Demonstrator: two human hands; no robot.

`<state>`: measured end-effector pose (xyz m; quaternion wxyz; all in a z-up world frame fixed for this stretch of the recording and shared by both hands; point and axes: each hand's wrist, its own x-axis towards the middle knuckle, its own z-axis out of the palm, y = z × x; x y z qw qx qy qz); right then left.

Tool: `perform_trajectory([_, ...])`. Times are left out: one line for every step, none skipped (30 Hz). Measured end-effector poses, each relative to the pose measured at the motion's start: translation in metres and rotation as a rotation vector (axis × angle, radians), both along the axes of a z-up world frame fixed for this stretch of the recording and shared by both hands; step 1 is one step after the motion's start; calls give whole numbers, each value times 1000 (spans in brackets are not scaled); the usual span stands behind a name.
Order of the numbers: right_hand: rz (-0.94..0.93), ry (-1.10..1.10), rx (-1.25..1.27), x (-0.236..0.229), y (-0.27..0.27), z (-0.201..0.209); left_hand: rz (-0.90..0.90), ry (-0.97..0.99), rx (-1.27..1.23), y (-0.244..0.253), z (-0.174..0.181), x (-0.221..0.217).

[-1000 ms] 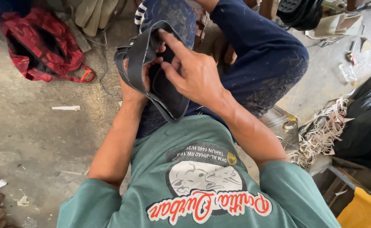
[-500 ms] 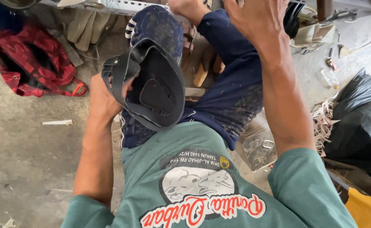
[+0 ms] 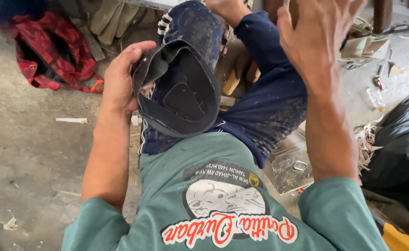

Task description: The person sits on the floor and repeatedly rubs a black shoe upper with their hands, focusing on the inner lining and edges. They briefly place the shoe on a nearby shelf and then resume handling it, continuing to rub and press the interior surfaces.

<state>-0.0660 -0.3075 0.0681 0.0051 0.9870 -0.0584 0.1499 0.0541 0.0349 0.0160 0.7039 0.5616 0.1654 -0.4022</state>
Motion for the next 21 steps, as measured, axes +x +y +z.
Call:
perform_trajectory([7,-49,-4,-5,15,19,29,35,-38,-1,2,0])
perform_trajectory([14,-99,-7,-11,29,37,58,69,-77,-2,4,0])
perform_trajectory([14,-90,5,-11,48,44,59,77,-66,-1,5,0])
perform_trajectory([121,-36,342,-12,67,52,45,93,-72,-2,8,-1])
perform_trajectory([229,3,672,-11,82,59,23,96,-87,-8,9,2])
perform_trajectory([225,-4,674,-10,101,48,18,92,-84,-9,9,2])
perform_trajectory([203,171,854,-9,121,36,14,97,-103,-10,10,1])
perform_trajectory([184,350,1033,-8,141,25,11,102,-122,-10,10,-1])
perform_trajectory([178,351,1036,-5,153,6,6,106,-120,-10,11,-1])
perform_trajectory([168,349,1001,-1,166,-13,-32,77,-106,-10,13,-2])
perform_trajectory([163,348,967,4,179,-32,-65,46,-91,-8,16,-2])
perform_trajectory([162,349,970,1,184,-35,-65,47,-89,-2,4,0])
perform_trajectory([162,291,853,-2,188,-38,-26,212,-261,4,-9,2])
perform_trajectory([163,234,735,-5,192,-41,14,378,-432,11,-21,4])
perform_trajectory([166,236,734,-7,189,-37,17,378,-433,11,-22,5])
perform_trajectory([206,235,741,-8,185,-34,38,418,-409,12,-23,6])
perform_trajectory([245,234,748,-11,182,-31,58,459,-385,13,-25,6])
perform_trajectory([247,238,747,-10,180,-24,62,461,-387,13,-28,6])
perform_trajectory([224,161,853,-9,179,-16,61,449,-429,14,-30,6])
perform_trajectory([201,83,956,-9,177,-8,61,436,-471,14,-32,5])
perform_trajectory([199,85,957,-6,180,-13,61,439,-471,12,-29,4])
